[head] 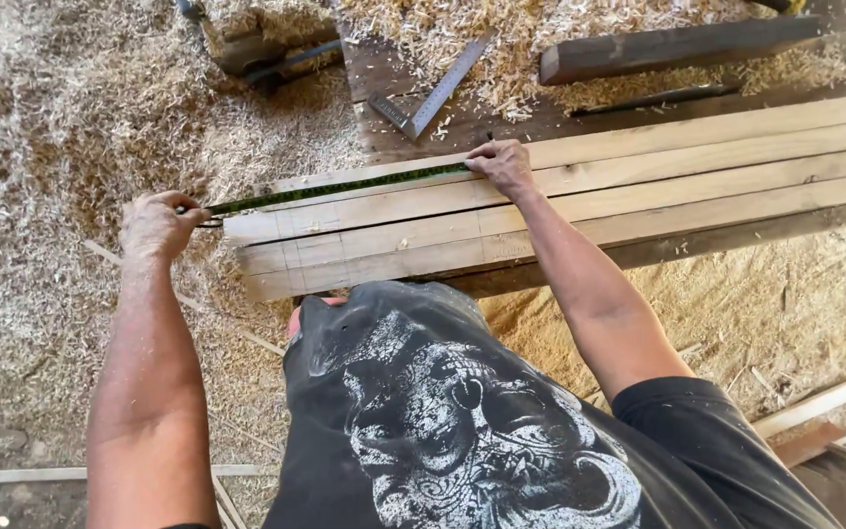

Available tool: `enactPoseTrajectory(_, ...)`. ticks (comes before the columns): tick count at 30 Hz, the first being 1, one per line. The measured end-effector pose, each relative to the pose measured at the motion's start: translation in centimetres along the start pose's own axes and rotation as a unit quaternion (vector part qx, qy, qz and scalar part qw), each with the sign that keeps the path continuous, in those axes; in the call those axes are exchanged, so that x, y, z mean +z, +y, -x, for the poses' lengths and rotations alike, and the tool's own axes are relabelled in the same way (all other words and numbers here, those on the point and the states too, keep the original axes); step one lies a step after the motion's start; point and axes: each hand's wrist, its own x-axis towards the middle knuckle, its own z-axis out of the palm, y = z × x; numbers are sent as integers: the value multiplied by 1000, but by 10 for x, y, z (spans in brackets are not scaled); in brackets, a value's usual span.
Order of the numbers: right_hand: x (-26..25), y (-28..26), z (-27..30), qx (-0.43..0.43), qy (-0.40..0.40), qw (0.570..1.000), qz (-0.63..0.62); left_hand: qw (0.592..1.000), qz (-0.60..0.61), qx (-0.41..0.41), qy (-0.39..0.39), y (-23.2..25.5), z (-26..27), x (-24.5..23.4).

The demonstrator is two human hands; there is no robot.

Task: Measure and mark wooden planks using a measuring tape, pencil, and try square.

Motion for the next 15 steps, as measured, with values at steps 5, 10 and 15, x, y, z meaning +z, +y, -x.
enactPoseTrajectory(5, 5, 21, -6, -42, -2, 999, -8, 999, -15, 31, 32, -17, -19, 33)
enactPoseTrajectory(10, 0, 4, 2, -18, -5, 1000, 8, 998, 32, -14, 44, 0, -4, 27)
enactPoseTrajectory(15, -2, 4, 0, 0, 0, 999, 37, 998, 16, -11, 58, 6, -10, 32)
